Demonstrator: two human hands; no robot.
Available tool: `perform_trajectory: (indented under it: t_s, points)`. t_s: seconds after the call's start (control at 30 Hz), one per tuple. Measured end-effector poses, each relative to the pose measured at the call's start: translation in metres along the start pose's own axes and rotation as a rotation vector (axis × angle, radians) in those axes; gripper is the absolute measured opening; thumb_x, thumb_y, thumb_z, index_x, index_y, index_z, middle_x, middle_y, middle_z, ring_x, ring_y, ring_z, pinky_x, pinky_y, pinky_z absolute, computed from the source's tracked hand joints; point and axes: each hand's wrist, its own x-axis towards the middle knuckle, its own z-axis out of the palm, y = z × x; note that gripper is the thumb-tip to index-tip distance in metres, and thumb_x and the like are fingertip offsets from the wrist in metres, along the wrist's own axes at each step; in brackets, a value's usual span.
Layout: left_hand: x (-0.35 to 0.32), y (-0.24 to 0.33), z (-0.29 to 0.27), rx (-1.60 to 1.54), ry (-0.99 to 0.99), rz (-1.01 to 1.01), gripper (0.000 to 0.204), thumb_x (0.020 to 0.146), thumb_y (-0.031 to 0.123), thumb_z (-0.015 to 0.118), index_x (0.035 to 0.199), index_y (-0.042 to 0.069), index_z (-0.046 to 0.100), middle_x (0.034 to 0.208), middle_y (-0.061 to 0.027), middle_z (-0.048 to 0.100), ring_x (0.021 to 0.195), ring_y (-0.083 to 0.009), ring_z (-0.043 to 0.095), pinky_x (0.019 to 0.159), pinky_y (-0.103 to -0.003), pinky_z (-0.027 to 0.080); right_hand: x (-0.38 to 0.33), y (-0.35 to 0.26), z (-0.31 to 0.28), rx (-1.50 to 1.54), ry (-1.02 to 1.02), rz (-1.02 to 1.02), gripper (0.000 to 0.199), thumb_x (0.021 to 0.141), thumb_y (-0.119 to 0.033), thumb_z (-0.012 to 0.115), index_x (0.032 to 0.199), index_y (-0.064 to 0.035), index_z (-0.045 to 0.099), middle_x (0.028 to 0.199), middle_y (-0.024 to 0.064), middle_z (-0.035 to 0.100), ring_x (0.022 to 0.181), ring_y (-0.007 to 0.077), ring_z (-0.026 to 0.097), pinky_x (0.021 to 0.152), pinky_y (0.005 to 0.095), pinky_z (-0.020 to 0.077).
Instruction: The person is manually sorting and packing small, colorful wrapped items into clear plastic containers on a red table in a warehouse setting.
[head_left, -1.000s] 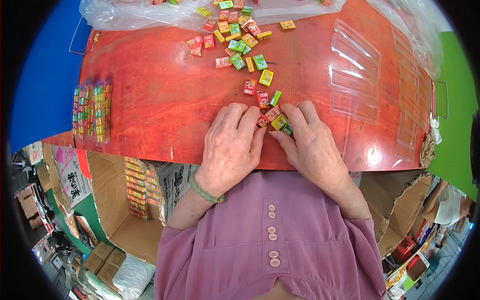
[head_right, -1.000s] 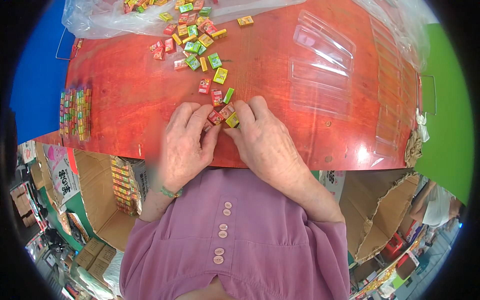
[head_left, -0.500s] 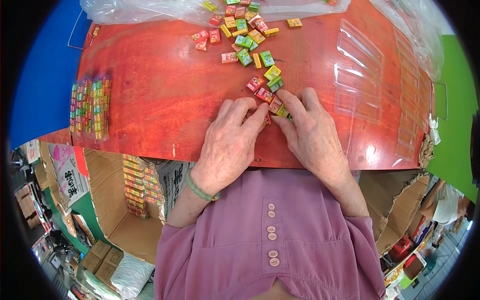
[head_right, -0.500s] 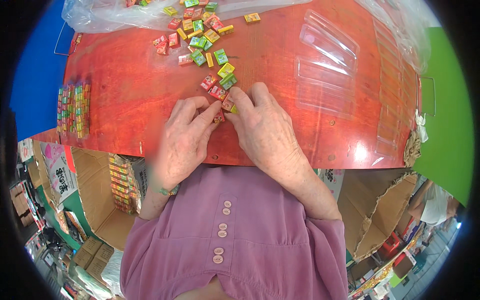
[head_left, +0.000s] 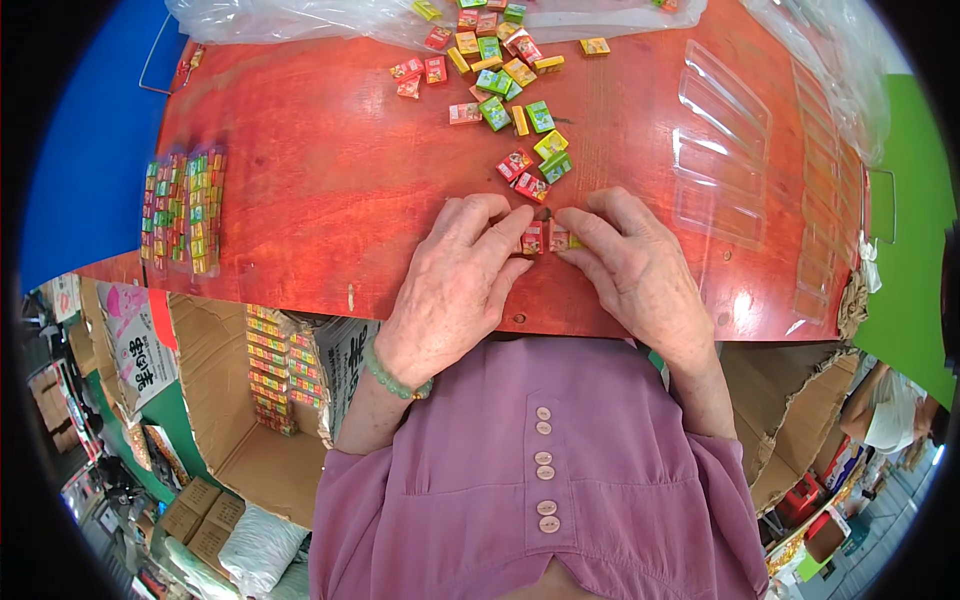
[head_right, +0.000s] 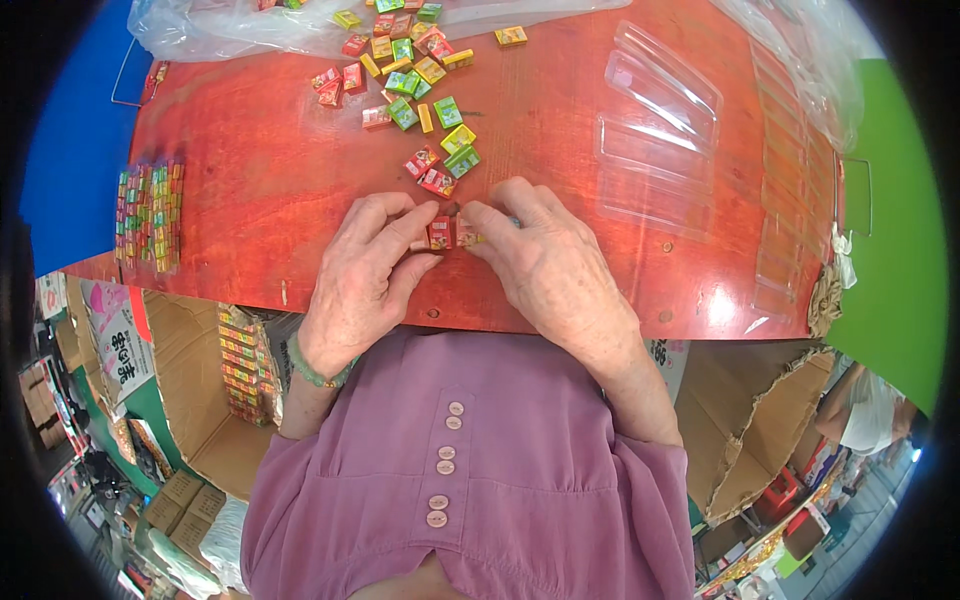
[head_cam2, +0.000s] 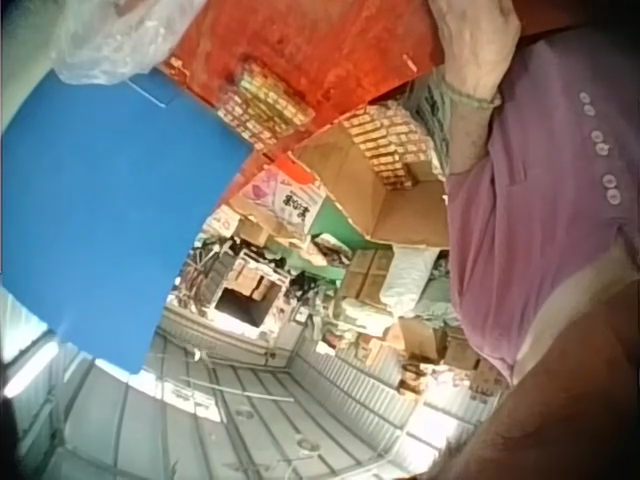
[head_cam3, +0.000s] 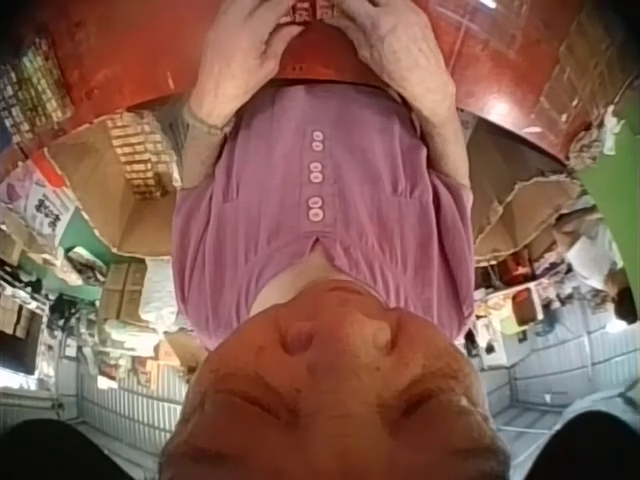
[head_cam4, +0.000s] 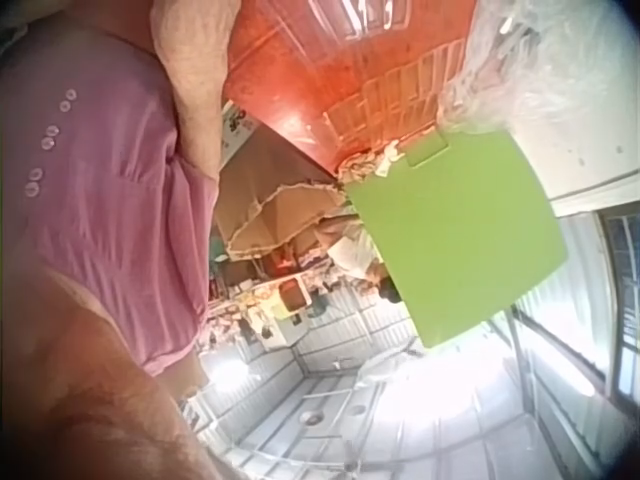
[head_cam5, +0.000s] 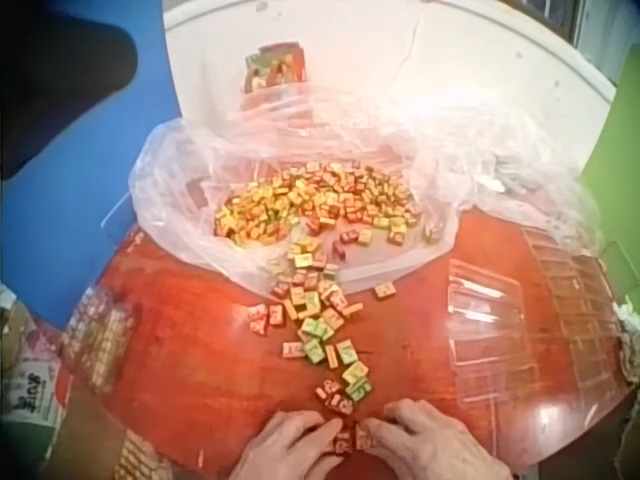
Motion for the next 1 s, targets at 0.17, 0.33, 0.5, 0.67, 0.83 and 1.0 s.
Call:
perform_trajectory:
  t_s: [0.17, 0.33, 0.5, 0.67, 0.83, 1.0]
  points:
    - [0.001, 0.003, 0.003, 0.079, 0.027, 0.034, 0.042, 0.079, -0.004, 0.077, 0.120, -0.003, 0.068, 0.114, -0.0167, 0.060, 0.101, -0.0348, 0.063, 0.083, -0.042, 0.055, 0.005, -0.001, -0.003, 0.026, -0.080, -0.040, 0.041, 0.084, -0.012, 0.079, 0.123, -0.0029, 0.068, 0.113, 0.0151, 0.062, 0.104, 0.0353, 0.064, 0.087, 0.0440, 0.0550]
    - [0.001, 0.002, 0.005, 0.092, 0.052, 0.037, 0.044, 0.080, -0.004, 0.077, 0.123, -0.002, 0.067, 0.114, -0.0163, 0.060, 0.101, -0.0347, 0.062, 0.082, -0.043, 0.054, 0.004, 0.004, -0.009, 0.206, -0.094, 0.020, 0.047, 0.083, -0.008, 0.079, 0.127, -0.0040, 0.065, 0.118, 0.0146, 0.063, 0.107, 0.0362, 0.065, 0.088, 0.0443, 0.0552]
    - [0.006, 0.005, 0.002, 0.078, 0.004, 0.030, 0.039, 0.084, 0.005, 0.076, 0.121, -0.002, 0.066, 0.111, -0.0134, 0.058, 0.100, -0.0329, 0.059, 0.083, -0.044, 0.054, 0.007, 0.011, -0.013, 0.218, -0.154, 0.044, 0.042, 0.083, -0.006, 0.078, 0.124, -0.0039, 0.067, 0.117, 0.0138, 0.063, 0.104, 0.0356, 0.066, 0.086, 0.0429, 0.0562]
    - [0.003, 0.003, 0.006, 0.127, 0.040, 0.063, 0.040, 0.081, 0.004, 0.078, 0.120, 0.000, 0.068, 0.110, -0.0129, 0.059, 0.095, -0.0324, 0.059, 0.079, -0.043, 0.053, 0.008, 0.011, -0.005, 0.185, -0.131, -0.009, 0.035, 0.085, -0.006, 0.077, 0.119, -0.0029, 0.069, 0.114, 0.0131, 0.064, 0.101, 0.0352, 0.068, 0.084, 0.0418, 0.0572]
    - [-0.005, 0.007, -0.002, 0.171, 0.063, 0.044, 0.040, 0.079, 0.002, 0.080, 0.118, 0.001, 0.070, 0.110, -0.0131, 0.061, 0.092, -0.0326, 0.059, 0.077, -0.042, 0.053, 0.008, 0.005, 0.007, 0.208, -0.061, -0.091, 0.034, 0.085, -0.008, 0.078, 0.118, -0.0026, 0.070, 0.111, 0.0138, 0.065, 0.101, 0.0342, 0.068, 0.084, 0.0413, 0.0578]
    - [-0.014, 0.000, -0.017, 0.181, 0.033, -0.017, 0.035, 0.082, 0.005, 0.077, 0.116, 0.001, 0.070, 0.110, -0.0106, 0.059, 0.093, -0.0310, 0.057, 0.080, -0.042, 0.054, 0.014, -0.004, 0.023, 0.235, -0.020, -0.163, 0.037, 0.084, -0.009, 0.081, 0.118, -0.0004, 0.069, 0.112, 0.0154, 0.065, 0.101, 0.0345, 0.069, 0.083, 0.0407, 0.0590]
